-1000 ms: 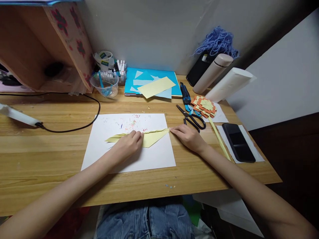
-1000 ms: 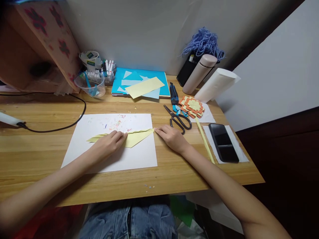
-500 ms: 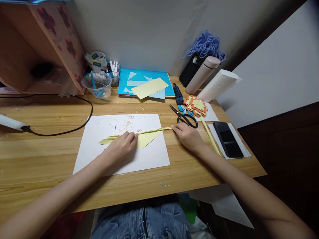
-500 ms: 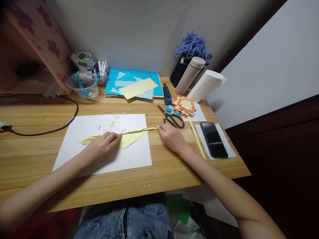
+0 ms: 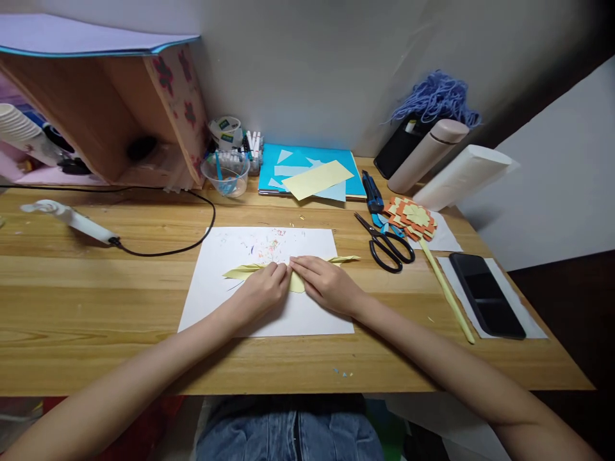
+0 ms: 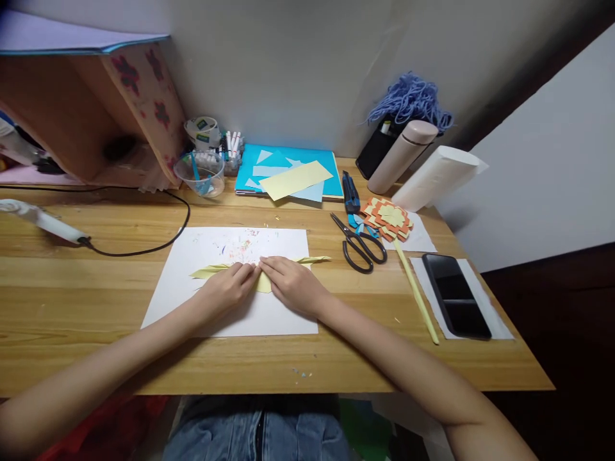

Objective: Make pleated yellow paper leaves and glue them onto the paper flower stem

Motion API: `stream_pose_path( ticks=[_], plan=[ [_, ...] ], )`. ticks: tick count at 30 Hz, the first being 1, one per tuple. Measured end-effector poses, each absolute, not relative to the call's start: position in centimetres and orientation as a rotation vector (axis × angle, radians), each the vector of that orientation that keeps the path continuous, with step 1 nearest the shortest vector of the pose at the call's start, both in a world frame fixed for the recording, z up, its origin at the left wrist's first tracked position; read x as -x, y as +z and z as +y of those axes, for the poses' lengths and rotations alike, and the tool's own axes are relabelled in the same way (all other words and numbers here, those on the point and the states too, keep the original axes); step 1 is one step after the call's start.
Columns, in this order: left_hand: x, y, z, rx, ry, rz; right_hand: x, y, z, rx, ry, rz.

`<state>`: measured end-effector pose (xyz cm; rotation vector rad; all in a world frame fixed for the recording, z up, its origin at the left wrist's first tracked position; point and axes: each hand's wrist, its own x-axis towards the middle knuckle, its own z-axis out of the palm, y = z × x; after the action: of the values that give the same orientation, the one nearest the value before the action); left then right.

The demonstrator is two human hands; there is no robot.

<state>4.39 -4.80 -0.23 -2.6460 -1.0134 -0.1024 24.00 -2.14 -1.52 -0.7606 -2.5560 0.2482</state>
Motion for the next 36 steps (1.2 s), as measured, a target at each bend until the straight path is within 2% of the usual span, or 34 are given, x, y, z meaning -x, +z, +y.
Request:
stream_pose_path(
  ticks=[12, 22, 36],
  plan=[
    [-5.4, -1.1, -7.2, 2.384, 0.026, -1.391, -24.3, -2.2, -2.0, 0.739, 0.273, -2.520],
    [-4.3, -0.5, -7.5, 2.327, -0.134, -1.292, -24.4, -2.2, -2.0, 0.763, 0.263, -2.536],
    [-3.9, -0.8, -9.0, 2.299, 0.036, -1.459, -24.5, -2.3, -2.1, 0.765, 0.311, -2.517]
  ],
)
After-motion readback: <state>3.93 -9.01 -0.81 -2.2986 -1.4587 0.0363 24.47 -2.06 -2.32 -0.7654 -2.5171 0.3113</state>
